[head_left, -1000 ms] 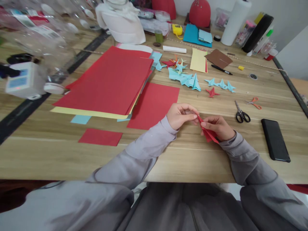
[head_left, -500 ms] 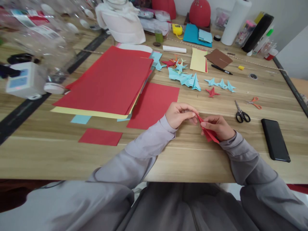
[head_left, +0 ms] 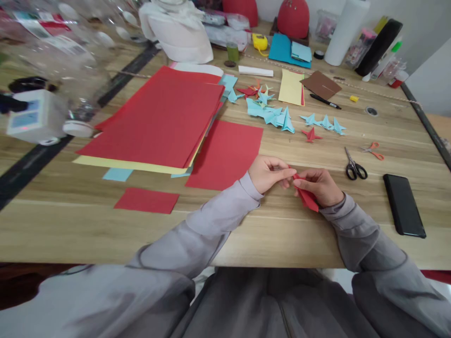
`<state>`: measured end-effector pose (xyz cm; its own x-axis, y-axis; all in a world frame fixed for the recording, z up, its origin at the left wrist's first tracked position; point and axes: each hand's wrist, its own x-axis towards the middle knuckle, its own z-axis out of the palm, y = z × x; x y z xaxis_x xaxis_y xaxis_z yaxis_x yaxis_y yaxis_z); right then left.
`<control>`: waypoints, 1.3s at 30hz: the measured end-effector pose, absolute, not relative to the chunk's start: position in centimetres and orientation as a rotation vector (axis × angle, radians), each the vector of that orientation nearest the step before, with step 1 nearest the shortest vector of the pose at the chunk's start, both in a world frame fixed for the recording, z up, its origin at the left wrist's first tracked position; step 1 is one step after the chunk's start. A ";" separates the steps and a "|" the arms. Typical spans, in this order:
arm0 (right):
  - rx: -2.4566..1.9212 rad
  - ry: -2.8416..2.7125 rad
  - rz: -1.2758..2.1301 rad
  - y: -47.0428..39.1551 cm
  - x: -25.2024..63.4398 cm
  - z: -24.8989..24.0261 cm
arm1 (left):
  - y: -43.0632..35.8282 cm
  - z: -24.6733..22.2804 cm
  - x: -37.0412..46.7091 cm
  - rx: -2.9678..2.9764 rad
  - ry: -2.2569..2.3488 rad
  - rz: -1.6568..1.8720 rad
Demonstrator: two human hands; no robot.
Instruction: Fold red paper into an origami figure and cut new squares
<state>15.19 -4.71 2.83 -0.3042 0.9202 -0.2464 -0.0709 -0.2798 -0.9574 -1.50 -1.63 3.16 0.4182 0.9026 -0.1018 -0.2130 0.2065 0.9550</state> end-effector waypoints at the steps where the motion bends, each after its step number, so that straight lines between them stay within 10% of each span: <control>1: -1.160 -1.195 1.687 -4.7 15.2 2.8 | -1.6 3.2 -1.5 1.081 0.799 0.903; 39: -1.156 -1.196 1.677 -4.8 15.2 2.8 | -1.5 2.4 -1.3 1.126 0.803 0.987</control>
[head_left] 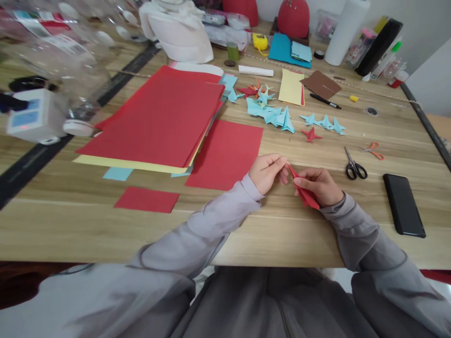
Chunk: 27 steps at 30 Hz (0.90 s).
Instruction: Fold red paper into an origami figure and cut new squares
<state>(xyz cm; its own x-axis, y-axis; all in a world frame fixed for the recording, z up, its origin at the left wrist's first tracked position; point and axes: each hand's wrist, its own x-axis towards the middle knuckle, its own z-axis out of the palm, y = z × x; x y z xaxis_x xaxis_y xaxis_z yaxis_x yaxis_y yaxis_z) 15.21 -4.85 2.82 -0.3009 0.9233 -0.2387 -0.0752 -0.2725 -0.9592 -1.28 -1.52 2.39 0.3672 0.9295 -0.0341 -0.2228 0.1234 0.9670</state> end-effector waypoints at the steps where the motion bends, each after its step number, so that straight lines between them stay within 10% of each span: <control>1: -1.154 -1.200 1.677 -4.8 15.2 2.8 | -1.5 2.4 -1.3 1.128 0.810 0.974; 27: -1.184 -1.268 1.601 -4.7 15.5 2.4 | -1.5 2.4 -1.5 1.084 0.728 0.803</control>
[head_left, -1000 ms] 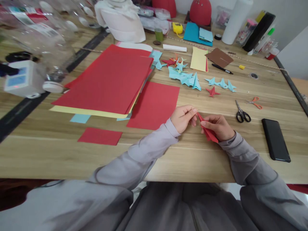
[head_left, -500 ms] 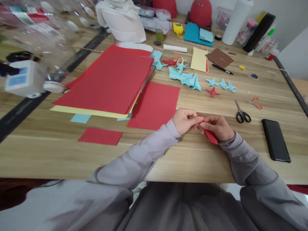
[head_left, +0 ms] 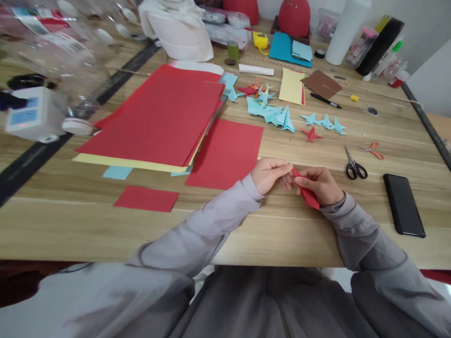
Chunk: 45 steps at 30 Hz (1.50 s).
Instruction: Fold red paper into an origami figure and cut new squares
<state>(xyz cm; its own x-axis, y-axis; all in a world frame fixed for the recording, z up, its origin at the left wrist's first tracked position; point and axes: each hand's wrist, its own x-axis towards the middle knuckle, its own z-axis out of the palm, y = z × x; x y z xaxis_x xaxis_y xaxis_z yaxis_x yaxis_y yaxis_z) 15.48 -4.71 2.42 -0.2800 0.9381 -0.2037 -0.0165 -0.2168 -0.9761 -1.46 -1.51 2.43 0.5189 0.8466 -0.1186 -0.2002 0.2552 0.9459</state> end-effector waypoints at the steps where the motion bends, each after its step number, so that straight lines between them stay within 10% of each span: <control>1: -1.182 -1.273 1.602 -4.7 15.5 2.4 | -1.5 2.4 -1.4 1.071 0.742 0.806; 45: -1.158 -1.125 1.744 -4.7 15.5 3.0 | -1.6 2.8 -1.6 1.169 0.690 1.014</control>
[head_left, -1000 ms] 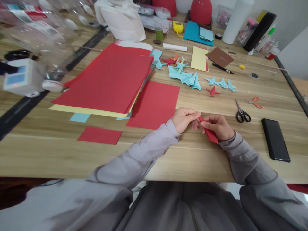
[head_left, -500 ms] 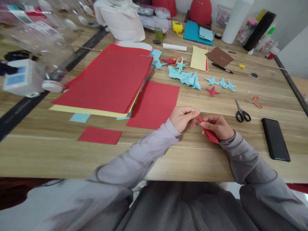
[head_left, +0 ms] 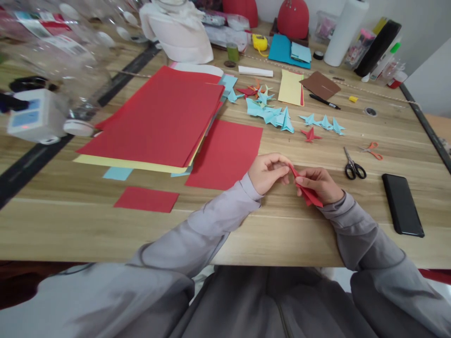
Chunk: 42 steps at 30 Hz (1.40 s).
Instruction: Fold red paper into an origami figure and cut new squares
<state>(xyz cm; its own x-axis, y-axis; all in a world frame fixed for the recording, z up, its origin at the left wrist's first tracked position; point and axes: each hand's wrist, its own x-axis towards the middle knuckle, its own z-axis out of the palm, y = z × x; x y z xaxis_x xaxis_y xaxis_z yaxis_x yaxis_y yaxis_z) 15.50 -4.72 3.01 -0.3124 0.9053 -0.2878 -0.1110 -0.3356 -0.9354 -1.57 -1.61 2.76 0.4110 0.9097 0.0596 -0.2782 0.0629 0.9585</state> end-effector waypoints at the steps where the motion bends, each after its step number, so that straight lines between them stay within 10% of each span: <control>1: -1.156 -1.124 1.742 -4.7 15.5 3.0 | -1.6 2.8 -1.6 1.176 0.686 1.016; 42: -1.190 -1.145 1.721 -4.8 15.4 3.0 | -1.3 2.4 -1.7 1.222 0.761 1.088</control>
<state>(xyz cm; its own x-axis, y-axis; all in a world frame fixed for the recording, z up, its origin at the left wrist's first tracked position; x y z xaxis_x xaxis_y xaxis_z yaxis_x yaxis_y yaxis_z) 15.37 -4.76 2.96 -0.2973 0.9090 -0.2921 -0.0817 -0.3290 -0.9408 -1.73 -1.28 2.42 0.3333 0.9383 0.0926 -0.2345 -0.0126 0.9720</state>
